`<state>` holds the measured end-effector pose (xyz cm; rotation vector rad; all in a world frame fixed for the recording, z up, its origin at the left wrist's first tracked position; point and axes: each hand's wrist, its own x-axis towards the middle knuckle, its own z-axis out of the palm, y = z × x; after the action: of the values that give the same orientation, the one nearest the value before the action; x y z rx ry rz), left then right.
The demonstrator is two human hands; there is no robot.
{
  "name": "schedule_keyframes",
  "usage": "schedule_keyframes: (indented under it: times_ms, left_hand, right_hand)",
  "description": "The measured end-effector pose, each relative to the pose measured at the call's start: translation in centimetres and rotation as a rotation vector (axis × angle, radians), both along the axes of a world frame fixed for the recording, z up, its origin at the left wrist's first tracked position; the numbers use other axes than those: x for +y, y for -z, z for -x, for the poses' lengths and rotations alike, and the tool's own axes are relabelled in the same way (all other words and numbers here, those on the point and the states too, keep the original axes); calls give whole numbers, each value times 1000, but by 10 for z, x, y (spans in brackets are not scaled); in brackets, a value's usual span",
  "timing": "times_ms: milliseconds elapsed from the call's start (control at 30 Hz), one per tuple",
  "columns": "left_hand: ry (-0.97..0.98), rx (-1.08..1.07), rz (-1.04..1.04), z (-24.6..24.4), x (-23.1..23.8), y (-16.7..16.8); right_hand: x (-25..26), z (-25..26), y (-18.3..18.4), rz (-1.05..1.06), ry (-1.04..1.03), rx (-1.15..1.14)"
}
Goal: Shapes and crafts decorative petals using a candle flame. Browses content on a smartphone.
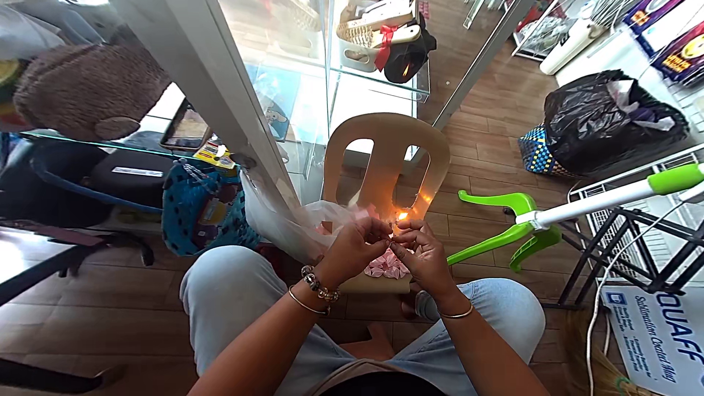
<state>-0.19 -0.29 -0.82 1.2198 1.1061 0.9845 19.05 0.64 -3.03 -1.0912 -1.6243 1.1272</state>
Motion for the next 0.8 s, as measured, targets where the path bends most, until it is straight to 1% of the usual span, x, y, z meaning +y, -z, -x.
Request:
schedule_keyframes:
  times_ms: [100,167,233,267,300,433,600,700,800]
  left_hand:
    - [-3,-33,34,-2,0,-2]
    - [-48,-182,183,-5,-1,-9]
    - [-120,-416,378,-8,1,-13]
    - [-151,-485,438,-9,3,-12]
    - [-157,-506,459,-11,3,-10]
    - [-122,-446,425,-22,-2,-10]
    - [-189,-493,400,-27,-4,-10]
    - [-215,-509,367,-27,-4,-7]
    - [-245,-509,325,-27,-6,-7]
  right_hand:
    - [1,-2,-1,-19,-10,-5]
    - [2,-3,-5,17,7,31]
    - [3,-3,-9,81,37,138]
    - [4,-3,-10,116,58,193]
    - [5,-3,-10,147,78,238]
    - [6,3,-10,225,130,351]
    - [5,9,-11,279,113,415]
    - [7,11,-13,293,100,422]
    - [9,12,-14,247,101,382]
